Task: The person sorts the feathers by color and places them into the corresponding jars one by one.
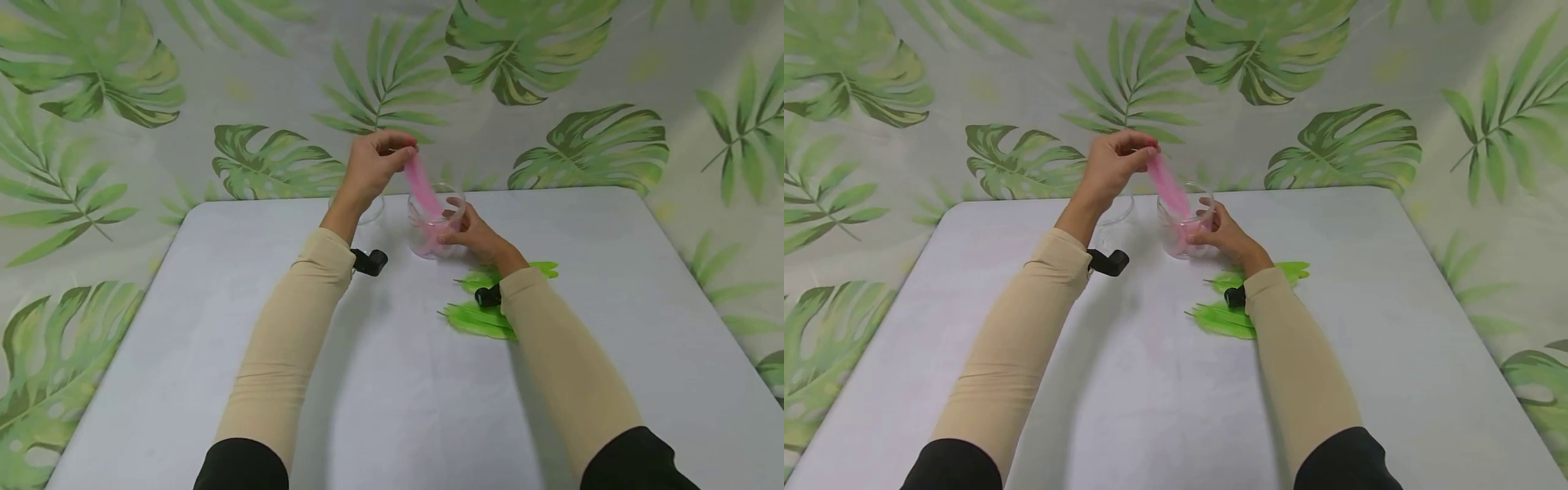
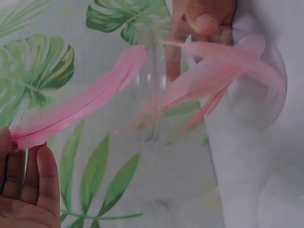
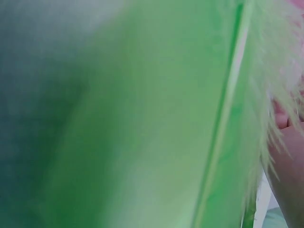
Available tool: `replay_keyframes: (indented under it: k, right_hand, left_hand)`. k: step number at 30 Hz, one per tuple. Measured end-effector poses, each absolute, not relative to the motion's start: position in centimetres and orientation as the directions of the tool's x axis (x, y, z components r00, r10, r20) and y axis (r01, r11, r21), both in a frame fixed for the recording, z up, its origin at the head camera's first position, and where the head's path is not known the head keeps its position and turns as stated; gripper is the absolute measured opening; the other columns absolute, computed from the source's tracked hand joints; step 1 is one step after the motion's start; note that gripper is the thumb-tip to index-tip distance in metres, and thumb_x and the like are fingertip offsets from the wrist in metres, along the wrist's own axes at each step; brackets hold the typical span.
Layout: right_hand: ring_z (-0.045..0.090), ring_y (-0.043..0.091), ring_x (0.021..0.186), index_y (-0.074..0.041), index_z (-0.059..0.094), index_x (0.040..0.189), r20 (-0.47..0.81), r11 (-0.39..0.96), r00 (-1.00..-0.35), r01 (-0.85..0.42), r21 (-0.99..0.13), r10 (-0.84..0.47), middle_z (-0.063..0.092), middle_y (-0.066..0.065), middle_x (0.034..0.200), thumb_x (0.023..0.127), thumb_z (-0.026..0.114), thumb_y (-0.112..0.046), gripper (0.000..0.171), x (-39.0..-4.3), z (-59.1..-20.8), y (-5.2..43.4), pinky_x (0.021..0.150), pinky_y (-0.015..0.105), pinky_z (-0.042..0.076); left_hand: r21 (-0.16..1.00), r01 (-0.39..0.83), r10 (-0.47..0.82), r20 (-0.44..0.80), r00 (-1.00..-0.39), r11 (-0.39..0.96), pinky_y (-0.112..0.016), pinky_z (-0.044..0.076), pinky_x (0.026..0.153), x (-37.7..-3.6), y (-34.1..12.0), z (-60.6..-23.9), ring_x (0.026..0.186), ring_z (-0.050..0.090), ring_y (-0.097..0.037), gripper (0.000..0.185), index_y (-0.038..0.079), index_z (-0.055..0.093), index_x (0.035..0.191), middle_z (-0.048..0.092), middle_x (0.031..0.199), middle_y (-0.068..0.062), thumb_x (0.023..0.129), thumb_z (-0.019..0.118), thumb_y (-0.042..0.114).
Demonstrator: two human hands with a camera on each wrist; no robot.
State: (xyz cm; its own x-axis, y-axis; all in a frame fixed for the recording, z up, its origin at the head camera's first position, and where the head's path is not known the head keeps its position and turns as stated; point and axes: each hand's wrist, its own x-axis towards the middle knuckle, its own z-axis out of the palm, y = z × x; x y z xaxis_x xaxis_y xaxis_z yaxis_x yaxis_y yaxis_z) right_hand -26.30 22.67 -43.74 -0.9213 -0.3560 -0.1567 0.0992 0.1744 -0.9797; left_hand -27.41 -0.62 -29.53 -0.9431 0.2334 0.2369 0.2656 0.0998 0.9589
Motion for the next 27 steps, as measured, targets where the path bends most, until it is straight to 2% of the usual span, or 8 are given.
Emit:
replay_keyframes:
  k: [5,10,20,27]
  right_hand:
    - [0.019,0.027,0.154,-0.021,0.008,0.158,-0.175,0.185,-0.921,0.116,-0.976,-0.349,0.016,0.01,0.167,0.089,0.071,-0.011,0.094,-26.1,-43.3,22.4,0.126,0.052,0.012]
    - [0.021,0.027,0.153,-0.024,0.01,0.158,-0.158,0.196,-0.928,0.095,-0.976,-0.338,0.021,0.01,0.166,0.09,0.072,-0.014,0.092,-26.6,-44.0,22.5,0.126,0.052,0.012]
    - [0.025,0.03,0.152,-0.022,0.01,0.157,-0.13,0.174,-0.925,0.071,-0.982,-0.357,0.022,0.013,0.165,0.09,0.07,-0.012,0.091,-26.5,-44.2,22.6,0.124,0.051,0.02]
    - [0.024,0.031,0.152,-0.023,0.01,0.157,-0.145,0.176,-0.924,0.087,-0.981,-0.354,0.02,0.012,0.165,0.09,0.07,-0.013,0.091,-26.5,-44.0,22.6,0.124,0.052,0.021]
  left_hand:
    - [0.967,0.237,0.232,0.211,-0.95,0.089,-0.03,0.058,0.087,-27.5,0.3,-30.8,0.097,0.069,-0.019,0.023,-0.004,0.07,0.113,0.071,0.111,-0.015,0.094,0.065,0.008]
    - [0.97,0.213,0.243,0.18,-0.953,0.117,-0.029,0.058,0.087,-27.6,1.3,-32.3,0.099,0.069,-0.021,0.023,-0.003,0.07,0.114,0.071,0.113,-0.017,0.095,0.066,0.009]
    - [0.97,0.177,0.28,0.125,-0.952,0.169,-0.028,0.058,0.085,-26.9,2.7,-34.2,0.098,0.069,-0.019,0.021,0.001,0.072,0.111,0.073,0.114,-0.014,0.094,0.067,0.012]
    - [0.955,0.171,0.298,0.094,-0.95,0.244,-0.027,0.055,0.094,-26.9,2.5,-34.5,0.11,0.067,-0.017,0.024,0.008,0.072,0.117,0.073,0.119,-0.008,0.095,0.068,0.016]
